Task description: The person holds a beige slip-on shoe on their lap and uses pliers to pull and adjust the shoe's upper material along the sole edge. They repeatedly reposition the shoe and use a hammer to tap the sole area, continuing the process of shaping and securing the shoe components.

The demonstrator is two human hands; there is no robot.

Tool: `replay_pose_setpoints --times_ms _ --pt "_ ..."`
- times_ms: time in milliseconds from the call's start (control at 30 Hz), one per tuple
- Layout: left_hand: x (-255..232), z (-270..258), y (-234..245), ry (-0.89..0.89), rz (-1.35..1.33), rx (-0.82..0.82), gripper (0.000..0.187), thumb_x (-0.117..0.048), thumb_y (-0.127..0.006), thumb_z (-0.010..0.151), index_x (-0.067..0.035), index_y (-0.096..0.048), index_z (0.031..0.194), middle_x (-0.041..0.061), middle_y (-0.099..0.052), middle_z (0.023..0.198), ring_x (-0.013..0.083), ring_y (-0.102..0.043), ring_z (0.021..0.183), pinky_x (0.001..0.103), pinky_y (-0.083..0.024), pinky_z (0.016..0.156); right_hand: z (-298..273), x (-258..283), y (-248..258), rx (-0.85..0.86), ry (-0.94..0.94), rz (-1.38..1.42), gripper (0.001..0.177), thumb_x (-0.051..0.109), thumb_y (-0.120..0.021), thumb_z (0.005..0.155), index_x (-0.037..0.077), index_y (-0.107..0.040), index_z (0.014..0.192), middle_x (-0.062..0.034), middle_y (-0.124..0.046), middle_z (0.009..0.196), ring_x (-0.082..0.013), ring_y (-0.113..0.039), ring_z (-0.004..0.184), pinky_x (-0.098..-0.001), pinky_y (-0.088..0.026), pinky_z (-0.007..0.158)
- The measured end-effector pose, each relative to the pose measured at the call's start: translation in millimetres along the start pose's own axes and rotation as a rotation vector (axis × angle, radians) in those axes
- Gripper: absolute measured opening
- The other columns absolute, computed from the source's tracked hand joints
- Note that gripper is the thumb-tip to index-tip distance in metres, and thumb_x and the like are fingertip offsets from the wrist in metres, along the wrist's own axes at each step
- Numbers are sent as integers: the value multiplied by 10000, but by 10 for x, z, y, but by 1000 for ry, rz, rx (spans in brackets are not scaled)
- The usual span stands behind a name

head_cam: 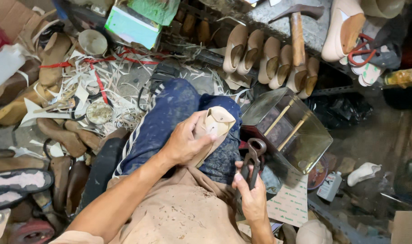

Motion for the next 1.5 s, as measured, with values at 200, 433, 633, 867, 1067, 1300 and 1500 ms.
replay_pose_setpoints --times_ms 200,433,633,867,1067,1300,1500 --pt "-1093 102 36 -556 433 162 585 -289 -751 837 -28 -543 1318 175 -665 1143 390 -593 955 460 -445 841 -19 -115 145 -7 -108 26 367 314 -512 1003 37 -730 1104 -76 -691 753 -159 -679 678 -291 -583 657" --pt "-501 422 120 -210 763 188 501 -591 -628 870 -107 -583 990 111 -655 947 371 -618 898 541 -425 785 278 425 28 262 18 -327 430 380 -489 982 143 -629 1312 16 -813 1166 -134 -781 1053 -304 -551 959" --pt "-480 337 30 -369 792 50 378 -493 -517 969 -131 -615 1013 54 -565 848 296 -656 855 433 -500 766 540 748 -153 662 88 192 415 199 -597 986 -26 -643 1332 -203 -791 1136 -211 -700 1046 -410 -620 878" --pt "-487 232 -29 -423 765 17 369 -495 -426 1002 -196 -619 1098 6 -588 861 243 -686 869 398 -504 848 599 655 -368 1099 -34 642 567 230 -530 1037 -78 -410 1498 -276 -622 1387 -335 -612 1270 -465 -518 1016" --pt "-612 142 -26 -487 727 -26 342 -430 -467 1019 -163 -624 1165 38 -616 897 260 -695 910 386 -493 894 648 387 -360 1068 -110 689 485 224 -550 996 -146 -531 1308 -315 -670 1081 -382 -709 980 -442 -596 818" --pt "-562 53 -138 -592 732 -26 387 -468 -453 1020 -149 -622 1159 53 -610 905 248 -676 898 389 -484 907 738 778 472 707 2 -587 324 378 -589 977 146 -751 816 -43 -735 562 -219 -720 584 -353 -592 629" --pt "-792 74 -11 -528 740 -6 263 -312 -548 977 -77 -599 1083 123 -637 932 363 -599 830 471 -421 748 133 773 298 577 357 -869 467 319 -499 1016 114 -489 1436 -153 -699 1281 -346 -727 1066 -481 -605 857"
Point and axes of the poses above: each hand's wrist, its own z-axis towards the middle knuckle, its own y-axis out of the back of the hand, x = y × z, the point moved 8 cm from there along z, towards the middle knuckle
